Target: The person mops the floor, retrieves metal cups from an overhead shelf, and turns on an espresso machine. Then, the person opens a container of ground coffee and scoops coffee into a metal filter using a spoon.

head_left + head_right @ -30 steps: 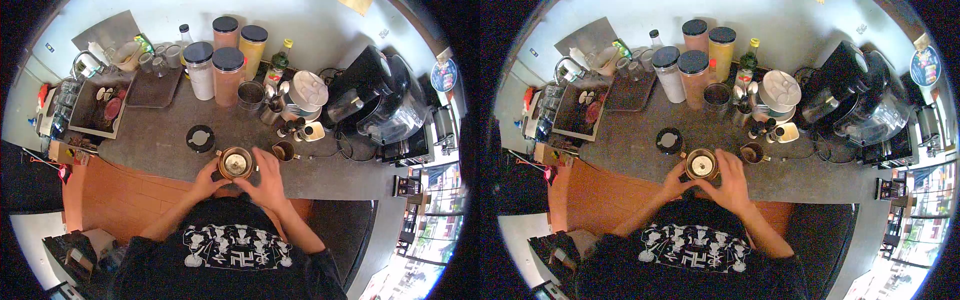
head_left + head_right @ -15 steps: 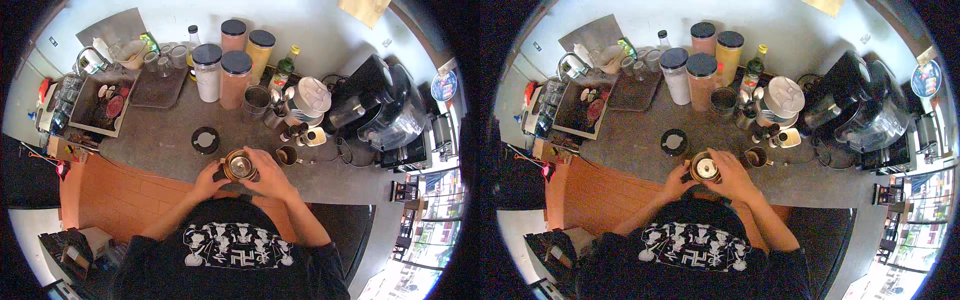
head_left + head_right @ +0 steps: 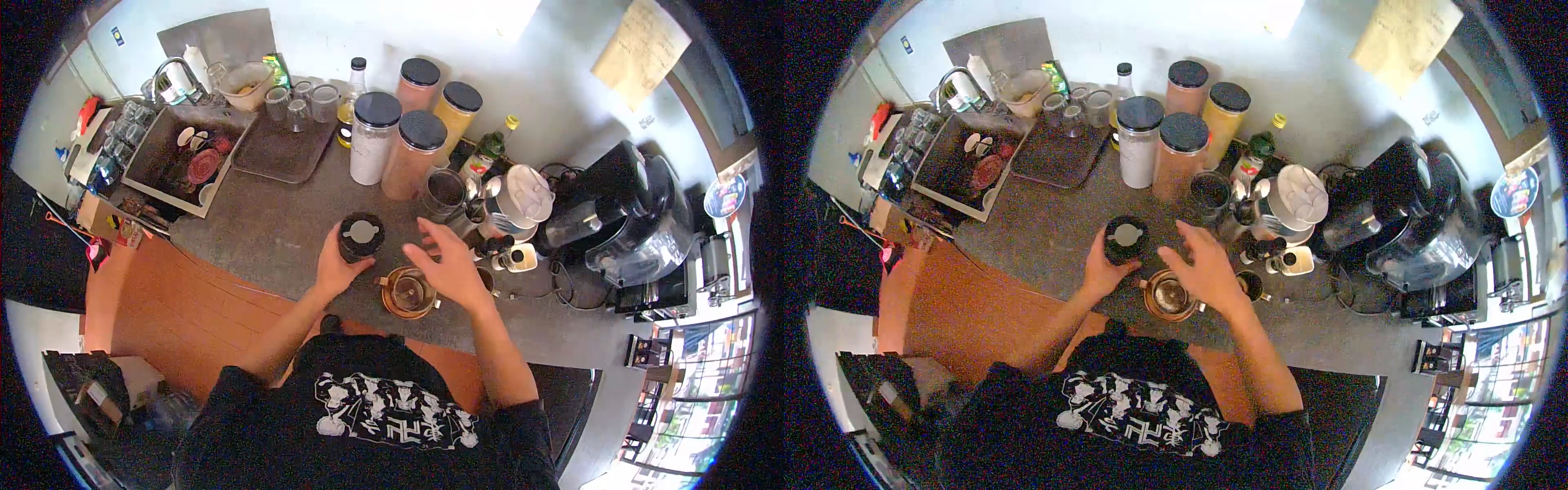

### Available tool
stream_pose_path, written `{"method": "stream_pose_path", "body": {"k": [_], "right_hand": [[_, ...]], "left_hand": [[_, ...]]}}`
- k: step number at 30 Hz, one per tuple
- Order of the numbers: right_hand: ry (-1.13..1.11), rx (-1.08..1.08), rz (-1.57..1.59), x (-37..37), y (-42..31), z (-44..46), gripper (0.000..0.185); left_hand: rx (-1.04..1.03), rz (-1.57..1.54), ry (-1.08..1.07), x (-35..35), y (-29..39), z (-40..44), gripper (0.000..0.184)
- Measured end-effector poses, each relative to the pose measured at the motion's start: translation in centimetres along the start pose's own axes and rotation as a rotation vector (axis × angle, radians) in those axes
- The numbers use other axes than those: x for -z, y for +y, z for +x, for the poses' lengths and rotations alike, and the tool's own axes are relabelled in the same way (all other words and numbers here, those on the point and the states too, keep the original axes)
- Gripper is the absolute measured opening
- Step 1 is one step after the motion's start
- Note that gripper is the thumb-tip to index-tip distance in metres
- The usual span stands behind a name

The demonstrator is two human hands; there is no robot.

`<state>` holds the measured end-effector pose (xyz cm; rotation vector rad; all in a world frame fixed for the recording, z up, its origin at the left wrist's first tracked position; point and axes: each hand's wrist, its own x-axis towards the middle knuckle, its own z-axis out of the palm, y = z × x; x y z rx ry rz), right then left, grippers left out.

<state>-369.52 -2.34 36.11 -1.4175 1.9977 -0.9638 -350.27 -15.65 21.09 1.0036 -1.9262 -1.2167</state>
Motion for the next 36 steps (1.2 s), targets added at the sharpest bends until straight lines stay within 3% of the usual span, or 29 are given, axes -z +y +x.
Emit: {"method": "stream_pose_path", "body": {"k": [4,5,9,18,24,27,30,34,36], "right_hand": [[0.005,0.087,-0.38,-2.0,-4.0,3.5,0.085],[-0.092,-0.036,-0.472,-2.3,-5.4,4.5,0.094],[-0.261,-0.067,-0.595,-3.8,-5.9,7.5,0.102],[-0.418,0.116,-0.633,-4.4,-5.8,9.9,0.093],[-0.56,0.44,-0.627,-2.9,-5.7,10.2,0.078],[-0.29,0.591,-0.293,-0.8,-4.1,11.0,0.077],[-0.327,0.33,-0.139,0.4,-2.3,9.9,0.08],[-0.407,0.073,-0.244,-0.4,1.6,8.3,0.085],[-0.407,0.074,-0.226,-1.9,4.9,7.8,0.086]], "left_hand": [[-0.195,0.077,0.095,-0.3,1.4,1.2,0.101],[-0.263,0.106,0.117,-0.3,1.6,1.2,0.1],[-0.321,0.185,0.128,0.0,2.8,1.1,0.093],[-0.195,0.211,0.119,1.4,3.4,0.8,0.092],[-0.157,0.027,-0.018,3.2,2.4,0.8,0.095],[-0.128,0.1,-0.013,4.2,0.0,0.5,0.098],[-0.084,0.082,-0.017,4.8,-0.9,-0.4,0.099],[-0.035,0.057,-0.006,5.2,-1.1,-1.6,0.098],[-0.001,0.011,0.001,5.0,-1.5,-2.4,0.099]]}}
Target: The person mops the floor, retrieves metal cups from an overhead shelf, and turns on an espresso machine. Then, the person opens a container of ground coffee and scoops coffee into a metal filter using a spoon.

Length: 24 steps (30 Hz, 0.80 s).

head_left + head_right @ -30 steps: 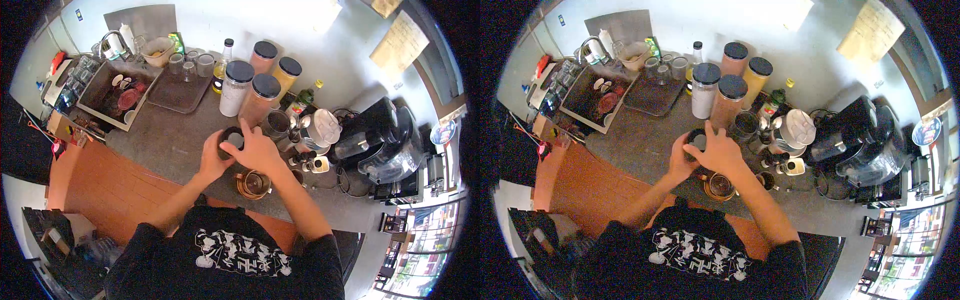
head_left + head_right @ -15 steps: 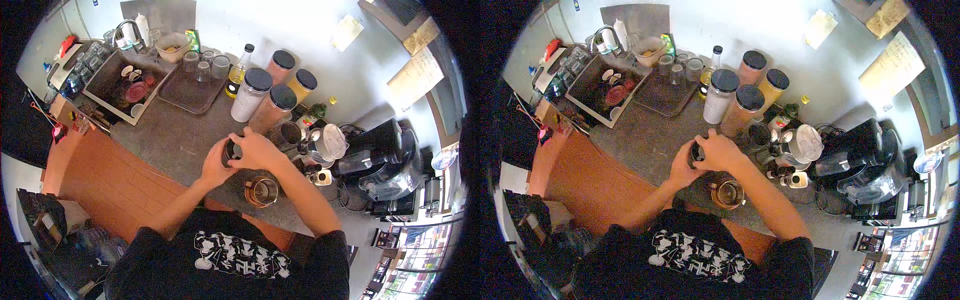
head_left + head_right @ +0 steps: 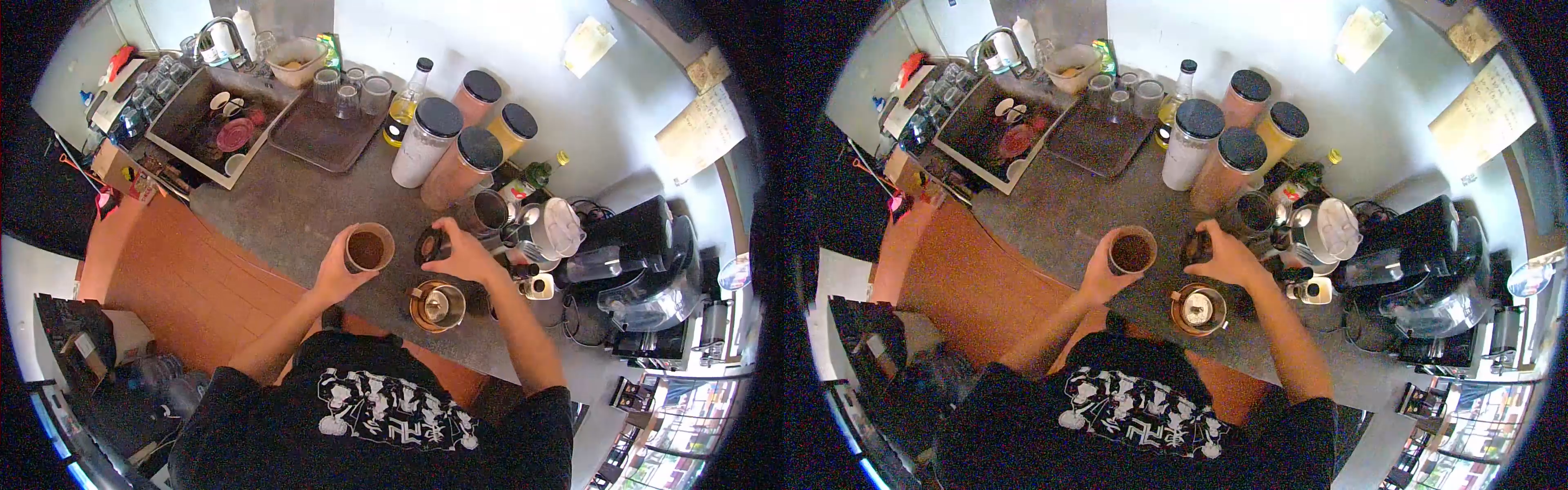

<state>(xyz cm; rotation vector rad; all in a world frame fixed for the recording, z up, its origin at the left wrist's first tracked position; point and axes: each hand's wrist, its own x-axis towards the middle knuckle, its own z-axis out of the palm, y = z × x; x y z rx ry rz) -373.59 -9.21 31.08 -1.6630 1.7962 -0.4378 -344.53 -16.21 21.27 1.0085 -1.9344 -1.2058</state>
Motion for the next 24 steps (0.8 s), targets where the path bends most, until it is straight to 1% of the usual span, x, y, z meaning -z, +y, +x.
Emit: {"method": "stream_pose_path", "body": {"k": [2,3,6,7,9,10,11,14,15,18,19,20,22,24], "right_hand": [[-0.04,-0.101,-0.015,-1.4,1.4,-0.3,0.086],[-0.041,-0.091,-0.024,-2.2,2.3,-0.4,0.088],[-0.007,-0.115,-0.089,-3.8,3.8,-0.7,0.084],[-0.02,-0.133,-0.12,-4.1,4.3,-0.7,0.083],[0.006,-0.11,-0.155,-4.6,4.7,-0.7,0.083],[0.02,-0.099,-0.173,-4.8,4.6,-0.9,0.084],[0.062,-0.052,-0.201,-5.0,4.5,-1.2,0.074],[0.105,-0.106,-0.282,-4.8,4.2,-1.9,0.057],[0.118,-0.15,-0.274,-4.3,4.1,-2.1,0.037],[0.486,-0.375,-0.238,-2.4,4.3,-4.0,0.028],[0.74,-0.307,-0.141,-2.0,5.3,-4.3,0.024],[0.836,-0.414,-0.096,-1.2,6.1,-4.6,0.027],[1.019,-0.395,-0.003,-0.4,8.6,-4.2,0.027],[0.902,-0.524,-0.094,0.0,10.9,-3.2,0.03]], "left_hand": [[-0.006,-0.048,-0.017,-0.5,-1.1,-0.3,0.1],[-0.011,-0.074,-0.027,-0.7,-1.5,-0.4,0.1],[-0.017,0.012,-0.039,-0.4,-0.2,-0.8,0.101],[-0.012,-0.002,-0.032,-0.6,-0.1,-0.9,0.099],[-0.005,-0.028,-0.023,-0.9,0.0,-1.2,0.096],[-0.01,-0.021,-0.039,-1.1,-0.3,-1.2,0.097],[-0.015,-0.013,-0.055,-1.2,-0.7,-1.1,0.099],[-0.028,-0.017,-0.054,-1.6,-1.4,-1.3,0.099],[-0.031,-0.023,-0.045,-1.7,-1.2,-1.3,0.099],[0.006,0.009,-0.05,-2.1,-0.8,-1.3,0.098],[-0.018,0.012,-0.044,-2.3,-0.8,-1.2,0.098],[-0.041,0.016,-0.038,-2.5,-0.8,-1.2,0.098],[-0.072,0.011,-0.041,-2.9,-0.3,-0.9,0.098],[-0.076,0.0,-0.054,-3.0,0.5,-0.7,0.098]]}}
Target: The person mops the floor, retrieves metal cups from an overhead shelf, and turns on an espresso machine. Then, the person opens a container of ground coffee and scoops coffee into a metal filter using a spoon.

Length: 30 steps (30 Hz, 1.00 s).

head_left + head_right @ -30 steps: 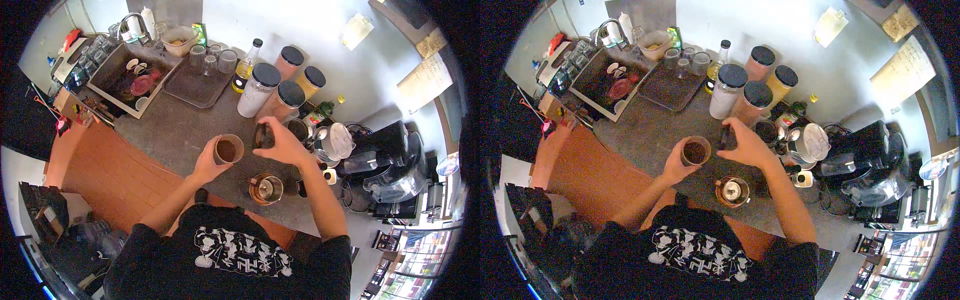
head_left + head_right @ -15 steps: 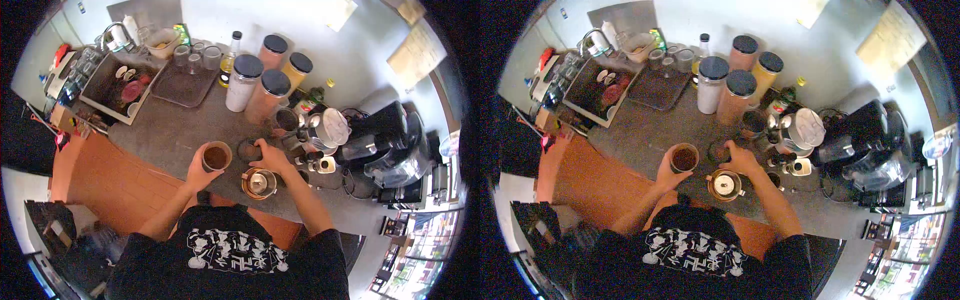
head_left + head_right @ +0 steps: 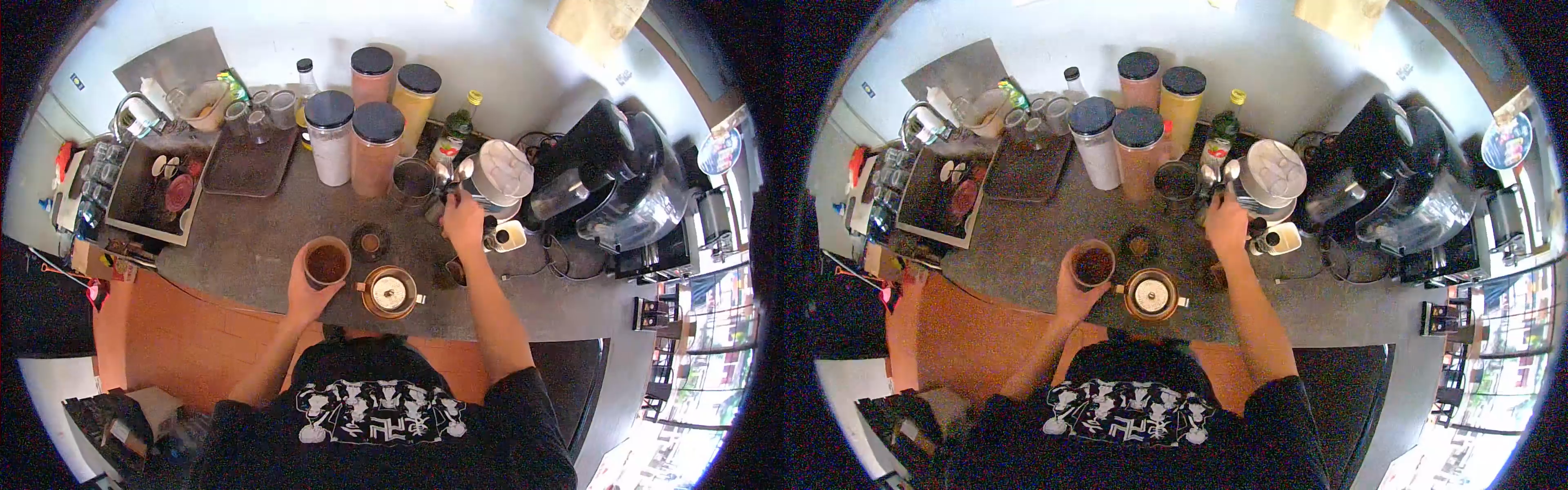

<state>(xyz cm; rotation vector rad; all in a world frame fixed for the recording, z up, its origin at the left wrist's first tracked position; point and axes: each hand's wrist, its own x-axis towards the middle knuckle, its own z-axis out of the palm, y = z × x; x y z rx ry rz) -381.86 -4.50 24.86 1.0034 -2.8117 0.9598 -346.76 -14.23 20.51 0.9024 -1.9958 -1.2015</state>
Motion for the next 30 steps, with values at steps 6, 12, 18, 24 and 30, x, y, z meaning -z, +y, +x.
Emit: {"method": "stream_pose_path", "body": {"k": [6,12,18,24,30], "right_hand": [[-0.026,0.038,-0.245,-1.6,-0.6,1.1,0.034],[0.05,-0.062,-0.148,-1.5,-0.5,1.4,0.027],[-0.036,-0.157,-0.018,-1.6,0.1,1.7,0.021],[0.306,0.028,-0.003,4.7,-5.0,-0.2,0.021],[0.14,0.314,0.435,12.3,-9.3,-4.0,0.011]], "left_hand": [[-0.058,0.089,0.015,-0.1,1.9,0.5,0.098],[-0.035,0.042,-0.002,-0.1,2.1,0.7,0.098],[-0.056,-0.01,-0.009,-0.4,0.3,0.6,0.098],[-0.053,-0.02,-0.003,-0.3,0.6,0.2,0.097],[-0.016,-0.096,0.026,0.2,1.0,0.3,0.096]]}}
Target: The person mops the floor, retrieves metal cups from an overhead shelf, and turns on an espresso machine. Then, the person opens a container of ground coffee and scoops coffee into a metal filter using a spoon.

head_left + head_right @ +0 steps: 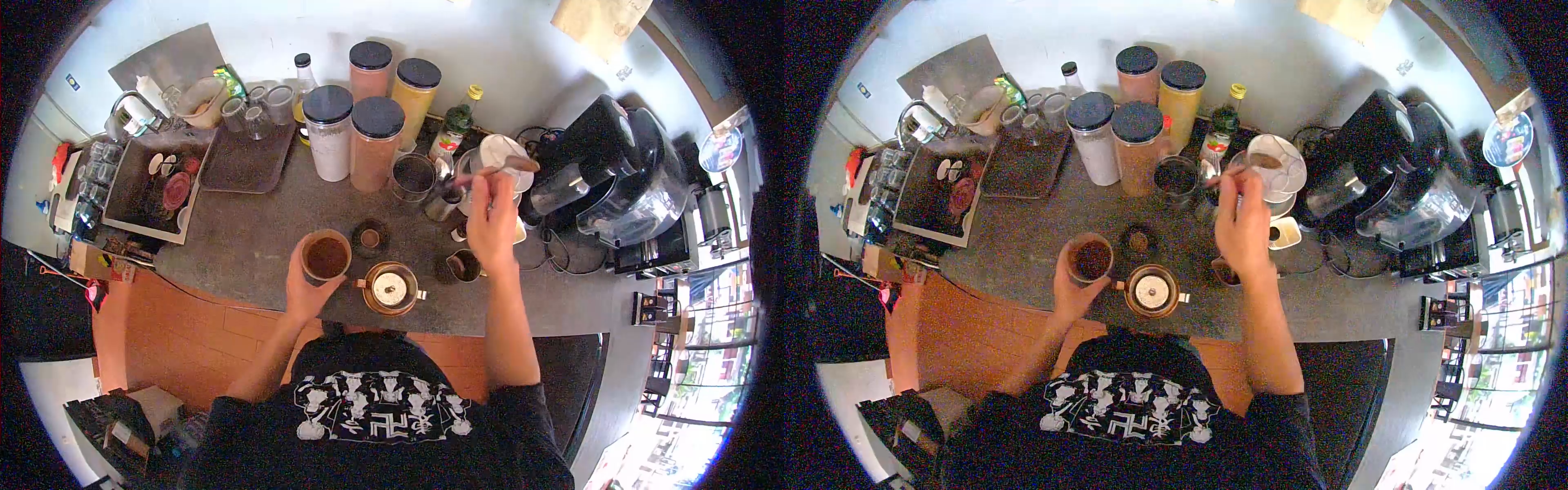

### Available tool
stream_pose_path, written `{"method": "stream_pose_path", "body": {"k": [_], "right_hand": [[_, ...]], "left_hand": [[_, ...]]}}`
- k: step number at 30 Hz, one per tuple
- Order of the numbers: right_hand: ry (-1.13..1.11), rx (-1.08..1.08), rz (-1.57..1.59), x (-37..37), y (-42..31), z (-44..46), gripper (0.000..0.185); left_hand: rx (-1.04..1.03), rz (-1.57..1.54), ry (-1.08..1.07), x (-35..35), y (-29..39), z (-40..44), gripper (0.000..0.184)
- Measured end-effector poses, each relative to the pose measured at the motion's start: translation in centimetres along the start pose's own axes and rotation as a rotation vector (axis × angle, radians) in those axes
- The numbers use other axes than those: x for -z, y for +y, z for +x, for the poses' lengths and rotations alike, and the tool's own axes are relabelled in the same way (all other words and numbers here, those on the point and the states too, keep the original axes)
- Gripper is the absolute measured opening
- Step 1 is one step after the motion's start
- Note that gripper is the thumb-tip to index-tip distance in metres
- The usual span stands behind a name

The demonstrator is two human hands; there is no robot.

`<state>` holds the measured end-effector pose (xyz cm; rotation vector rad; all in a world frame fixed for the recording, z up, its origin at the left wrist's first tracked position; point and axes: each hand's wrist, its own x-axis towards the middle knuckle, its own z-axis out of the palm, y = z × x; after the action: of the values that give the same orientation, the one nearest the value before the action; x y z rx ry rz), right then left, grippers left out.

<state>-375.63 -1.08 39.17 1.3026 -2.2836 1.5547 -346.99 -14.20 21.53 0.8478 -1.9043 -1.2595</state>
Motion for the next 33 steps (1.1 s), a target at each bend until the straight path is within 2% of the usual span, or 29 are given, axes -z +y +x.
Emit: {"method": "stream_pose_path", "body": {"k": [2,3,6,7,10,11,14,15,18,21,24,25,28,29,32,33], "right_hand": [[-0.188,0.062,0.079,0.4,-1.5,-0.9,0.014],[-0.265,0.207,0.017,0.4,-2.0,-1.1,0.016],[-0.489,-0.142,0.264,0.2,-4.7,-2.8,0.012],[-0.517,-0.094,0.159,0.0,-5.1,-3.3,0.018],[-0.624,0.264,0.056,-0.3,-6.1,-3.7,0.038],[-0.759,0.2,-0.08,0.1,-6.6,-3.9,0.046],[-0.743,0.168,0.057,-0.6,-7.4,-5.1,0.034],[-0.819,0.064,0.02,-0.4,-8.9,-4.7,0.024],[-1.018,-0.188,0.142,0.4,-11.0,-3.5,0.021],[-1.119,-0.47,0.327,0.7,-11.9,-3.5,0.02],[-1.139,-0.171,0.659,0.6,-10.9,-4.3,0.029],[-1.239,-0.279,0.722,1.6,-11.4,-3.7,0.049],[-1.389,0.115,0.639,2.2,-12.8,-2.1,0.086],[-1.329,0.118,0.535,2.4,-13.9,-2.3,0.073],[-1.027,0.196,0.469,1.5,-13.1,-4.6,0.063],[-0.971,0.12,0.494,1.5,-13.5,-4.8,0.052]], "left_hand": [[-0.023,0.0,0.01,0.1,0.1,0.3,0.096],[-0.034,0.001,0.017,0.2,0.2,0.3,0.097],[-0.103,-0.019,0.023,0.6,1.0,0.5,0.095],[-0.101,0.012,0.019,0.9,2.0,0.6,0.095],[-0.103,0.061,0.029,1.4,3.8,0.6,0.093],[-0.112,0.051,0.041,1.4,3.7,0.6,0.093],[-0.14,-0.004,0.055,1.7,3.0,0.5,0.093],[-0.149,-0.028,0.055,1.8,2.8,0.4,0.094],[-0.164,0.027,0.09,2.5,3.4,0.0,0.095],[-0.134,0.016,0.117,3.1,4.7,-0.5,0.096],[-0.14,0.043,0.119,3.9,5.8,-0.9,0.096],[-0.128,0.024,0.122,4.0,6.0,-1.0,0.096],[-0.11,0.006,0.104,4.3,6.3,-1.5,0.098],[-0.114,0.026,0.081,4.5,6.1,-1.5,0.099],[-0.16,0.039,0.062,4.6,6.4,-1.5,0.101],[-0.182,0.035,0.063,4.7,6.7,-1.5,0.101]]}}
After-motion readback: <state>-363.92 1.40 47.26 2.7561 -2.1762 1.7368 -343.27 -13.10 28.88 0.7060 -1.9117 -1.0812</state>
